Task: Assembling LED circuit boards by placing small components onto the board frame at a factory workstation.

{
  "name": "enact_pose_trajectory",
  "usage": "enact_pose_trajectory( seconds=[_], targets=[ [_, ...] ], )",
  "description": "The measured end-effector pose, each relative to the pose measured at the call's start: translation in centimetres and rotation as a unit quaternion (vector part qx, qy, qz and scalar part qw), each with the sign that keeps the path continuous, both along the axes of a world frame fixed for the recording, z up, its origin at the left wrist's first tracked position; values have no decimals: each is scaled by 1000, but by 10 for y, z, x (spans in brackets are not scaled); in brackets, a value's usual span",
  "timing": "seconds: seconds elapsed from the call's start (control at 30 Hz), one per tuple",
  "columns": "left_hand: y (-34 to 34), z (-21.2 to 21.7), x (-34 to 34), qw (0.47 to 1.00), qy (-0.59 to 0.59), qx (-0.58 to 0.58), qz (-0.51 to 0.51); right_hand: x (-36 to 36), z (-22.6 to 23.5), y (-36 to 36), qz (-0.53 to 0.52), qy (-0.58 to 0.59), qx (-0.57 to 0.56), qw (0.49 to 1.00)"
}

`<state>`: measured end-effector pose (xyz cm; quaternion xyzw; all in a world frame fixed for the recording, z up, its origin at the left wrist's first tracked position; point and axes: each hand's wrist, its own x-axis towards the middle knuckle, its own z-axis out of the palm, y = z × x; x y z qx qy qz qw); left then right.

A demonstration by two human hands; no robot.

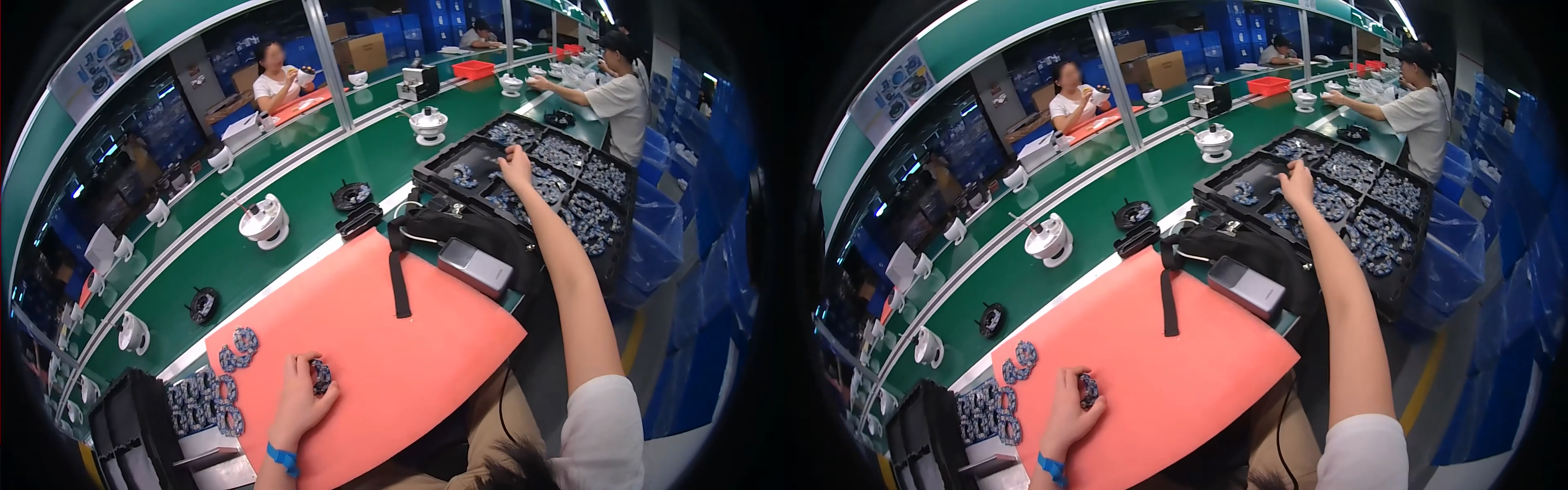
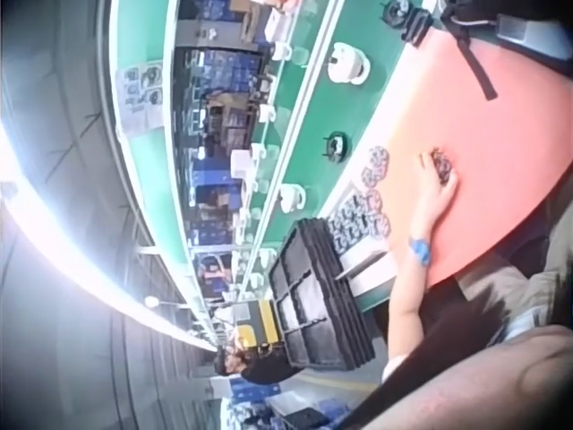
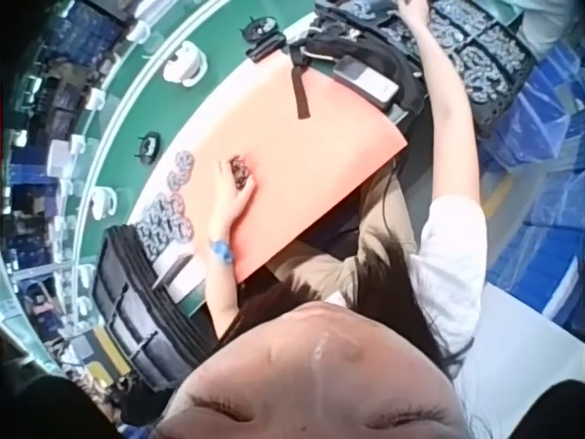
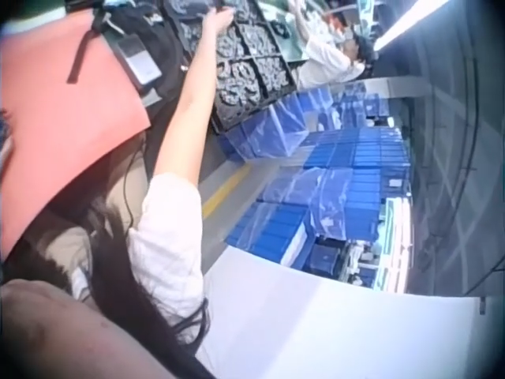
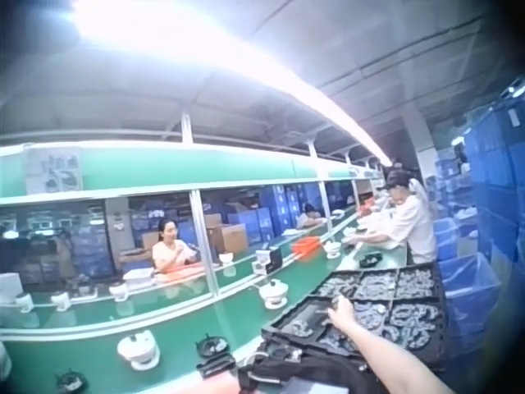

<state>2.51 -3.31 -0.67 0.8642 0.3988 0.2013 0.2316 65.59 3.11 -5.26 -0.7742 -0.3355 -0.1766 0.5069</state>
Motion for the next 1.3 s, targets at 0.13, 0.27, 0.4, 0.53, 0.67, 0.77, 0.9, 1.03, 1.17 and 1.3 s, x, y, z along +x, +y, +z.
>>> enact_pose_trajectory(
  seconds=[0.13,0.27,0.4,0.53,0.67,0.77,0.9,1.03,1.17,1.3],
  targets=[
    [2,-8,-1,999,-14,31,-13,-53,25,-13,96,-31,10,995],
    [6,-19,-12,996,-83,16,-13,-153,54,-14,242,-92,31,965],
    [19,-38,0,988,-153,14,10,-272,67,-6,398,-81,26,914],
    [46,-33,36,969,-202,144,13,-377,51,15,569,106,-63,813],
    [78,-54,55,979,-158,110,61,-446,-26,25,548,56,-20,834],
    [78,-52,40,955,-262,135,23,-453,-1,9,615,198,-68,761],
    [72,-55,40,961,-264,63,54,-448,-1,5,648,234,-115,716],
    [76,-56,48,949,-313,17,41,-443,4,9,665,275,-125,683],
    [78,-63,50,926,-362,-87,54,-441,14,9,683,278,-147,659],
    [73,-53,47,926,-357,-120,40,-441,16,7,655,343,-166,652]
  ],
)
